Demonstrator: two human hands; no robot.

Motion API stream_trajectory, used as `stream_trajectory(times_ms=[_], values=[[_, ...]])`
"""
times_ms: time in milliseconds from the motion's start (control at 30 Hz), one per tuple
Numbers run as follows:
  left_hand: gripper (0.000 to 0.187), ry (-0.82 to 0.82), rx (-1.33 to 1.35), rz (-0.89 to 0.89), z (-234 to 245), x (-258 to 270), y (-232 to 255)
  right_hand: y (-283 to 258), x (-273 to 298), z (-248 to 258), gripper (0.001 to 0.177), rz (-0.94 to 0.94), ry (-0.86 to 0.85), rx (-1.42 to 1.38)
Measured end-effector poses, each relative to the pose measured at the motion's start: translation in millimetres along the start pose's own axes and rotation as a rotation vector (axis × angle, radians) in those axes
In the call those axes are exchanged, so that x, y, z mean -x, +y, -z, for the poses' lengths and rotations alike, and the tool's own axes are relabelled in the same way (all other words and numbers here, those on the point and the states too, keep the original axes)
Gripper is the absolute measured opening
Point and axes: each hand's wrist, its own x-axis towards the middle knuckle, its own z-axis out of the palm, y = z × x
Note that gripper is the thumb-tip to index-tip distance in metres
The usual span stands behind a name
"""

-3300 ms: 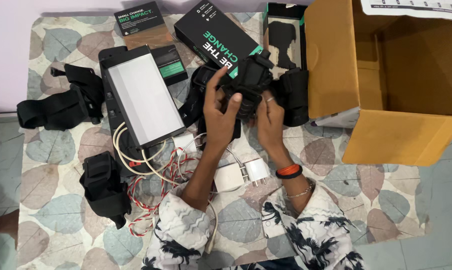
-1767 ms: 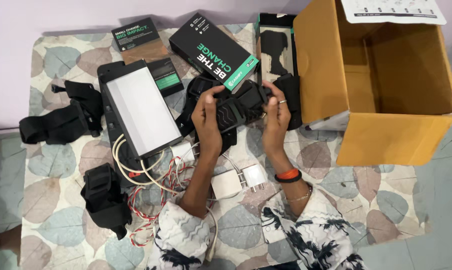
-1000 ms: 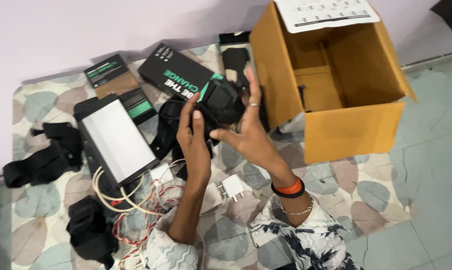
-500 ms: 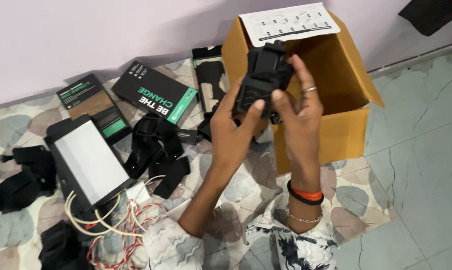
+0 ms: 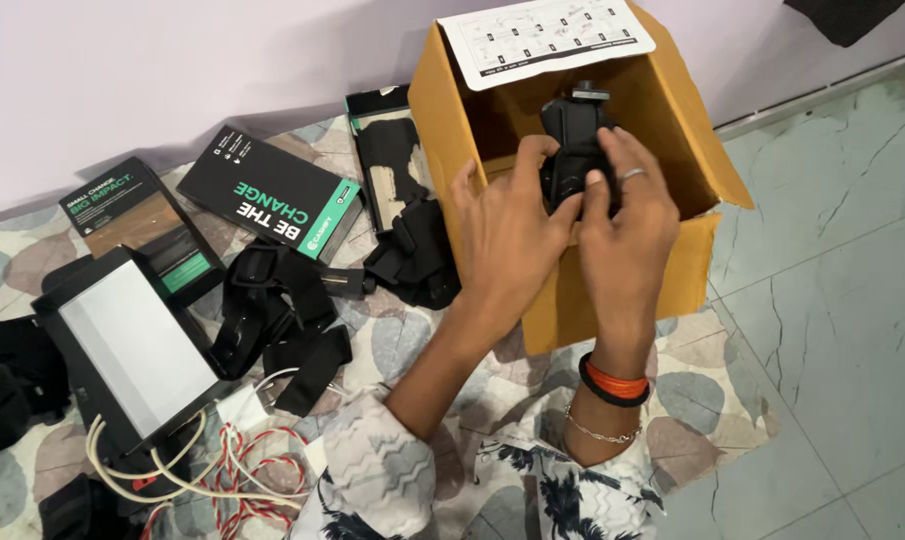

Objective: The person assembles a black electronic device with a strap, attaching it to a mounting bracket and placing it into a cardboard box. They then connect a USB cable to a power bank and plug it into the device.

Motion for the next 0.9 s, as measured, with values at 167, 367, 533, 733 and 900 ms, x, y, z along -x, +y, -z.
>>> stream_trajectory(times_ms=[167,367,533,733,900], values=[[0.041,-0.060,-0.041,0.017,-8.6,-4.1,-3.1,-4.5,-3.6,1.0,0.028,-0.018,-0.073,0.034],[0.043,-0.093,-0.201,-0.070,-16.7,-4.9,-11.2,-3.9,-5.8,-1.8,0.032,-0.085,-0.130,0.199],[0.034,-0.178,-0.376,-0.162,-23.8,-6.2,-21.7,0.8,-3.2,-4.4,0.032,-0.078,-0.121,0.223],[0.030,-0.176,-0.458,-0.176,-25.1,-5.2,-22.1,9.0,2.8,-14.5,0.044,-0.091,0.161,-0.049],[0.023,-0.164,-0.384,-0.151,-19.9,-1.7,-19.6,17.0,3.3,-15.3,0.048,-0.179,0.190,-0.359]])
